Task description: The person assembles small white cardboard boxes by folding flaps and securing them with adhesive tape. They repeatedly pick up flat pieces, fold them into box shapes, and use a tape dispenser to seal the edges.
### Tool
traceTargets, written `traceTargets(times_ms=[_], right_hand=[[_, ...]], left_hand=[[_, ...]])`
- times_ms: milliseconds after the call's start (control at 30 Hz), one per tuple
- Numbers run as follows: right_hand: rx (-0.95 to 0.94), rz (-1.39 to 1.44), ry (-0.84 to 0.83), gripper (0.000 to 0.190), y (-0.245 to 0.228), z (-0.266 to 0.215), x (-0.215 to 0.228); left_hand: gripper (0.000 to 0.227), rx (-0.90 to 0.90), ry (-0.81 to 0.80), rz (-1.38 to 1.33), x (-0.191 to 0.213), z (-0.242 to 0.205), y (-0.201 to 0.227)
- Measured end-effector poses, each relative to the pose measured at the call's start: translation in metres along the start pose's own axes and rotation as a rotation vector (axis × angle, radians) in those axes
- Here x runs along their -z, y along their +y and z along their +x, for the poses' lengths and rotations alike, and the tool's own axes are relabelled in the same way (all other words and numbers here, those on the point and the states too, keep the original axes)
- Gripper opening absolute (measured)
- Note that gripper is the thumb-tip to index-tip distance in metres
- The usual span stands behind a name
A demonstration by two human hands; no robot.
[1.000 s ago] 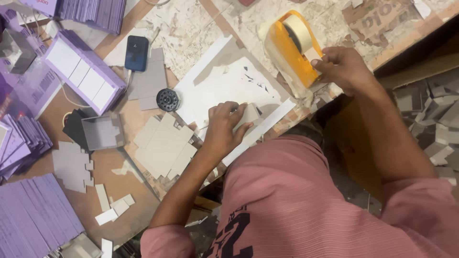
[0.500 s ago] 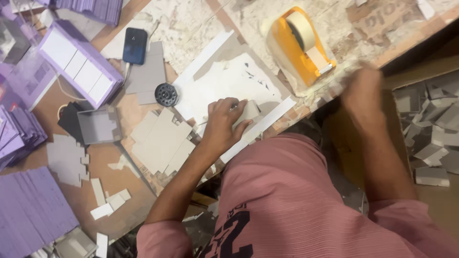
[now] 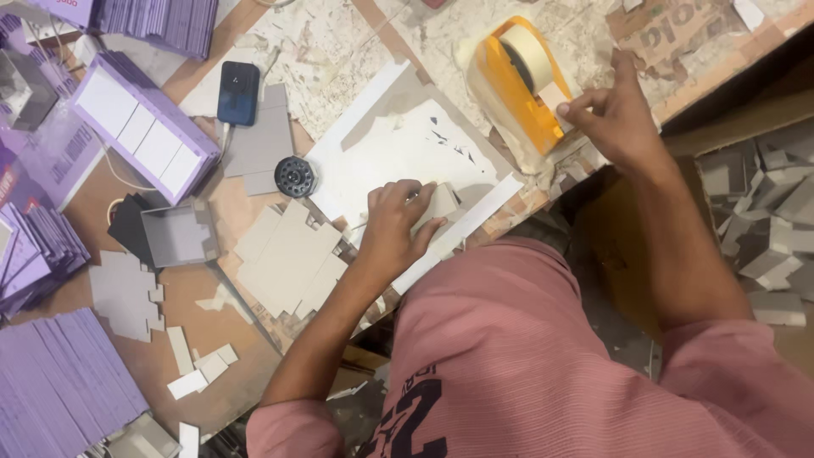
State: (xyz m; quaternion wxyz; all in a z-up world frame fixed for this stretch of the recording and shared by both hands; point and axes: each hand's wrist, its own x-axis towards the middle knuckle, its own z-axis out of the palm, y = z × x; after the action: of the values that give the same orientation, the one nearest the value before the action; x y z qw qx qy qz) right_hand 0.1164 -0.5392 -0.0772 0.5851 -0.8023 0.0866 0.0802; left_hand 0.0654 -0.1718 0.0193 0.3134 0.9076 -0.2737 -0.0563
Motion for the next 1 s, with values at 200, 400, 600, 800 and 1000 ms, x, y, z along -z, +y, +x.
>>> traceTargets(times_ms=[200,400,600,800,1000], right_hand=[[0.039,0.449,0.073,0.091,0.046,-0.007,0.005],[-0.011,0.455,0.051,0.082,0.051,-0.032,0.002],[0.131,-0.618,0.076,0.07,0.029,-0.049,0.046],[0.146,-0.192,0.104,0.068,0.01,-0.067,0.06],[0.216,0.093,-0.251,0.081,-0.049,-0.072,-0.036]], left_hand=[[0.052,0.008,-0.011,0.009,-0.003,-0.002,-0.003],[0.052,0.008,-0.024,0.014,-0.002,-0.001,-0.004],[0.051,-0.007,-0.01,-0.006,-0.001,-0.002,-0.002],[0.051,-0.006,-0.02,-0.02,-0.003,-0.003,-0.003],[0.049,-0.019,-0.01,-0.01,-0.002,-0.002,-0.004]])
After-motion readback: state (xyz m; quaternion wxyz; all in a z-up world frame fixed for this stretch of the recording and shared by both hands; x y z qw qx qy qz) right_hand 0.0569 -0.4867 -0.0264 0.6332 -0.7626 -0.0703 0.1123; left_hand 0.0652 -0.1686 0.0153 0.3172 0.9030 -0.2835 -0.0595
